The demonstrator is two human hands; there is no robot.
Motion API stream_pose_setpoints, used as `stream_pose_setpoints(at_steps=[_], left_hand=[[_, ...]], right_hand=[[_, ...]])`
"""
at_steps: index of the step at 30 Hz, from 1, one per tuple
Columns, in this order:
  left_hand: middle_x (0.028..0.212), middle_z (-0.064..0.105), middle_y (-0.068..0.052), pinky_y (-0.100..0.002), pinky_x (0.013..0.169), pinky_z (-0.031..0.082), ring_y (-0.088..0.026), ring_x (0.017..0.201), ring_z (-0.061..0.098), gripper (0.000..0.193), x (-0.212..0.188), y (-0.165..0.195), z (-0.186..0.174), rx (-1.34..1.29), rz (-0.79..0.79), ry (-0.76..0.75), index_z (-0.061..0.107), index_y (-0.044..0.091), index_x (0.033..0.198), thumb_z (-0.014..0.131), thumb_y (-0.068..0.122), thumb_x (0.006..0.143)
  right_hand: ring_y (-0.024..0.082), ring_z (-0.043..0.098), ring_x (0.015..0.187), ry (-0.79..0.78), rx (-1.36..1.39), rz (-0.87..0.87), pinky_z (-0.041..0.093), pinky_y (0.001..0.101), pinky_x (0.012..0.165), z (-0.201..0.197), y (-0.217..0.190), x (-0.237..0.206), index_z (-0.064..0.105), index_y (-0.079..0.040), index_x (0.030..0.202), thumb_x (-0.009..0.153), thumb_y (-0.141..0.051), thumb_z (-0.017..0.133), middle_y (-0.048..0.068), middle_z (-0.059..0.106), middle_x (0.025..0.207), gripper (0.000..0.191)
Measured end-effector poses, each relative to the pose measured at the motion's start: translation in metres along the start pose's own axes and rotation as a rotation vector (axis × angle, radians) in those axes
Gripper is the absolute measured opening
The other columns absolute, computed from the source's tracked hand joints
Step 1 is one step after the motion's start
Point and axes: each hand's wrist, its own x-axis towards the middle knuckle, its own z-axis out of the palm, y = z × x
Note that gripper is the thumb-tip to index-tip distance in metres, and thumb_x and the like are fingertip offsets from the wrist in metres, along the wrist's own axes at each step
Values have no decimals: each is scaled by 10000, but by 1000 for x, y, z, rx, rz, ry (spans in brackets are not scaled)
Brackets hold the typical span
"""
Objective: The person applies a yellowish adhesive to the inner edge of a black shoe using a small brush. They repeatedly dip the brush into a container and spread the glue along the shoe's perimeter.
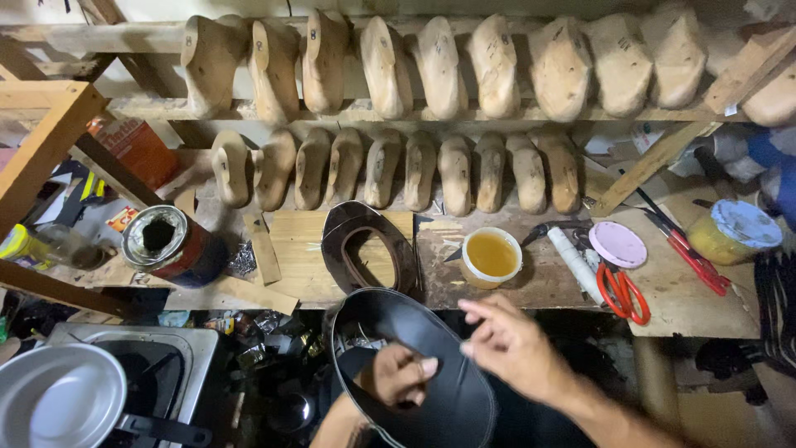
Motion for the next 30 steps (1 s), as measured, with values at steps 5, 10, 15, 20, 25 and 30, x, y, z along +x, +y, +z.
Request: stream_pose_setpoints(at_steps=[5, 10, 15, 20, 25, 30], left_hand=[[608, 586, -27, -244, 449, 349, -93, 474, 510, 358, 5, -38, -15, -111, 23, -14, 657, 8, 783, 699, 262, 1031], [776, 653, -17, -248, 610, 443, -83, 642, 572, 203, -3, -36, -13, -284, 141, 42, 691, -11, 942, 672, 177, 1016], [889, 745, -69, -296, 733, 542, -147, 768, 693, 195, -19, -11, -5, -352, 54, 61, 703, -5, 1032, 628, 151, 941], [927, 740, -80, -295, 746, 541, -152, 797, 694, 203, -12, -1, 8, -422, 71, -145, 680, -27, 1093, 600, 132, 997], [963, 749, -97, -291, 768, 557, -148, 820, 703, 240, -4, 5, 22, -382, 35, -218, 693, -41, 1119, 587, 141, 1002], [877, 755, -127, -302, 672, 572, -182, 715, 719, 251, -12, 24, 23, -472, 54, -126, 704, -58, 1031, 578, 158, 1004]], right_hand=[[288, 639, 1151, 304, -747, -337, 531, 382, 970, -41, 3, 53, 739, -26, 1164, 821, -318, 797, 143, 587, 1370, 454], [467, 399, 1397, 302, -917, -476, 354, 501, 1076, -61, 24, 72, 777, -9, 1046, 691, -401, 840, 256, 471, 1510, 533], [291, 458, 1493, 262, -753, -329, 379, 424, 1233, -57, 24, 52, 758, -61, 763, 820, -351, 799, 75, 606, 1435, 298], [348, 438, 1481, -172, -193, -402, 330, 515, 1205, -34, 3, 7, 782, -49, 998, 839, -104, 726, 158, 504, 1549, 178], [359, 389, 1499, -251, -49, -364, 379, 505, 1172, -10, -4, -6, 750, -75, 1155, 827, 32, 657, 184, 367, 1618, 357], [397, 434, 1514, -329, 177, -553, 371, 525, 1215, -3, 12, -19, 802, -109, 1125, 886, 114, 665, 222, 380, 1661, 354]])
